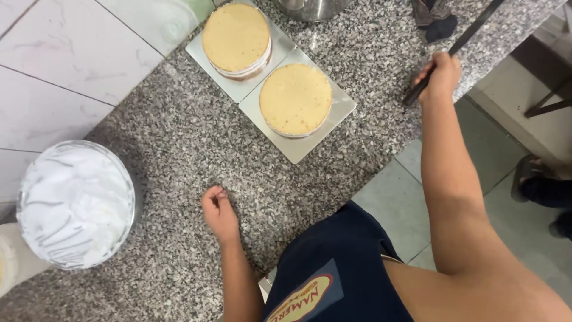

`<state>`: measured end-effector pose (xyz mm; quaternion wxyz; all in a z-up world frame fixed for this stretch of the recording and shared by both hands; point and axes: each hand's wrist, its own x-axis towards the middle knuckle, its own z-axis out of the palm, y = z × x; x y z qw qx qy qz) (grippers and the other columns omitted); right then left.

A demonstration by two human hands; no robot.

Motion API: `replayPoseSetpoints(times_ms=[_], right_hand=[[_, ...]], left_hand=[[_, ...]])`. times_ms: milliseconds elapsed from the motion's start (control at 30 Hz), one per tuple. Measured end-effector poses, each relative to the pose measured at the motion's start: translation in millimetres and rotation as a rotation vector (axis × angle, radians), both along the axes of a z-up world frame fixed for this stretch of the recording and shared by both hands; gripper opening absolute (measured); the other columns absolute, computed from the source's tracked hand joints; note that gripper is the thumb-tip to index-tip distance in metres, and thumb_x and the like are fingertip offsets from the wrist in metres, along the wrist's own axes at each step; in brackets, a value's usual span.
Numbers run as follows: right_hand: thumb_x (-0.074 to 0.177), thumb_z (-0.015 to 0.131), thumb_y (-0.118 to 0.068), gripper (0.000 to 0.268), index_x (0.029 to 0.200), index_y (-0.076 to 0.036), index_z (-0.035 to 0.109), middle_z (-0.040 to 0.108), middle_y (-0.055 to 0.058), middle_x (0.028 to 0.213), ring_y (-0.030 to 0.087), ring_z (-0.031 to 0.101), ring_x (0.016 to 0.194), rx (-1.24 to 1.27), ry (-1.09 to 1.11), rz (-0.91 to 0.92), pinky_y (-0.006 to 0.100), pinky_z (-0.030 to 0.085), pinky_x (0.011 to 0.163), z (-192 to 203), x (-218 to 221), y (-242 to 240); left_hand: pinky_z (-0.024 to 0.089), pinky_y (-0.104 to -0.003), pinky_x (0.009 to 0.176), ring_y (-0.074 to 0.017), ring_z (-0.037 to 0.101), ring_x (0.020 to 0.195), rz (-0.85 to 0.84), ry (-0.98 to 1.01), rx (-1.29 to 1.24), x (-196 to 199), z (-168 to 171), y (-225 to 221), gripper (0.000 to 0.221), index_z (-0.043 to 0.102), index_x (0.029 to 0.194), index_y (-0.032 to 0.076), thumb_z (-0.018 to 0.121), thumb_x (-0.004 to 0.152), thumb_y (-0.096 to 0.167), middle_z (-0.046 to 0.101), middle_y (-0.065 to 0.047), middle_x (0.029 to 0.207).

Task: Preparing small cakes by placing them on boards and cleaning the workspace.

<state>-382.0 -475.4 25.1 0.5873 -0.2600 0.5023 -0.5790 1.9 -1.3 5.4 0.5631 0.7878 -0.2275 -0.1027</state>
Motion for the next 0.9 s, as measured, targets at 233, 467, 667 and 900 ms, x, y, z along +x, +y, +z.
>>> replayPoseSetpoints(times_ms=[233,467,667,900], right_hand=[[0.086,0.072,-0.001,0.026,0.094,-0.006,0.048,0.058,0.011,0.063,0.023,0.055,0.041,-0.103,-0.026,-0.335,0.041,0.047,0.036,-77.5,3.1,-111.2],[0.082,0.064,0.000,0.013,0.080,-0.003,0.051,0.052,0.010,0.057,0.024,0.051,0.038,0.126,0.060,-0.412,0.040,0.042,0.033,-41.8,25.3,-89.7],[0.091,0.068,-0.011,0.016,0.083,-0.004,0.056,0.055,0.008,0.058,0.020,0.051,0.039,-0.120,-0.039,-0.305,0.036,0.044,0.037,-17.3,16.6,21.4],[0.099,0.069,-0.016,0.017,0.089,-0.005,0.062,0.060,0.003,0.063,0.010,0.054,0.049,-0.170,0.361,-0.184,0.028,0.043,0.044,60.3,2.3,138.5]], left_hand=[[0.051,-0.031,0.096,-0.0176,0.063,0.101,-0.053,-0.045,-0.015,4.6,-5.9,3.2,0.016,0.064,0.115,0.000,0.062,0.104,0.012,0.068,-0.008,0.110],[0.051,-0.034,0.097,-0.0220,0.065,0.104,-0.039,-0.130,0.112,10.1,-10.3,0.4,0.021,0.064,0.117,-0.003,0.062,0.101,0.011,0.069,-0.013,0.112],[0.052,-0.032,0.096,-0.0216,0.063,0.104,-0.083,-0.089,0.051,11.7,-16.4,2.7,0.019,0.060,0.119,-0.005,0.059,0.103,0.005,0.066,-0.014,0.112],[0.051,-0.032,0.094,-0.0203,0.062,0.105,-0.080,0.007,0.086,13.2,-11.3,2.1,0.022,0.057,0.123,-0.004,0.058,0.102,0.004,0.064,-0.013,0.115]])
